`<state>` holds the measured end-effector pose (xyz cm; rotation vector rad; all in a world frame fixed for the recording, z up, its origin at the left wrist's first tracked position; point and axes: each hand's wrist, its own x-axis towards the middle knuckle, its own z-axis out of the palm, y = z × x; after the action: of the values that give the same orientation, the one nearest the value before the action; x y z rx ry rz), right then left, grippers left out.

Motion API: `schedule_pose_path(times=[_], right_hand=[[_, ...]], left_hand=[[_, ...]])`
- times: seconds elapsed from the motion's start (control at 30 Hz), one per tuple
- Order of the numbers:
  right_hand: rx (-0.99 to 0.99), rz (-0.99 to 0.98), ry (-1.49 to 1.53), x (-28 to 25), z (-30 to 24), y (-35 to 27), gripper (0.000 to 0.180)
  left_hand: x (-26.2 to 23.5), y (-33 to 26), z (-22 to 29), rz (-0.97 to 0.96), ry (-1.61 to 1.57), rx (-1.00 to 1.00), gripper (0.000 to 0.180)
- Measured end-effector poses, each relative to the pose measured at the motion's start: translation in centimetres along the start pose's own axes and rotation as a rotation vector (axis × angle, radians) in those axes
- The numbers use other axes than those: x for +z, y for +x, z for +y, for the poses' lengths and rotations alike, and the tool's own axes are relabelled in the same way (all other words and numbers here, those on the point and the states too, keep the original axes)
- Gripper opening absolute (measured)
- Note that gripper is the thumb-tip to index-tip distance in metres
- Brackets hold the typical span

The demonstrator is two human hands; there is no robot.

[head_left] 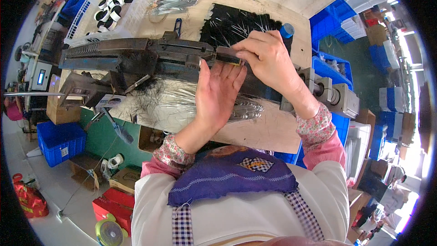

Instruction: Manually assemble small metal components on a production line workbench.

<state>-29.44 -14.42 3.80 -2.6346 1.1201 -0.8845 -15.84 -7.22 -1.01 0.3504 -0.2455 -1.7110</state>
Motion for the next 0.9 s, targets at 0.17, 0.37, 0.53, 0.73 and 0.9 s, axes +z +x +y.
schedule_pose_path(times=[0.17,0.37,0.53,0.73,0.9], right_hand=[[-0.035,0.004,-0.033,-0.3,0.1,-0.2,0.005],[-0.07,0.047,-0.071,-0.2,0.3,0.2,0.004],[-0.025,-0.027,-0.041,-0.8,0.0,-0.1,0.005],[0.003,0.048,0.01,-1.6,0.4,0.1,0.006],[0.021,-0.05,0.021,-1.1,0.5,-0.2,0.006]], left_hand=[[0.3,0.5,0.6,0.038,-0.023,-0.028,0.064],[0.6,0.5,0.8,0.028,-0.031,-0.039,0.064],[0.1,0.3,0.7,-0.089,0.001,-0.077,0.066],[-0.6,0.2,0.6,-0.069,-0.005,-0.075,0.066],[-0.4,0.3,0.5,-0.006,-0.028,-0.032,0.071]])
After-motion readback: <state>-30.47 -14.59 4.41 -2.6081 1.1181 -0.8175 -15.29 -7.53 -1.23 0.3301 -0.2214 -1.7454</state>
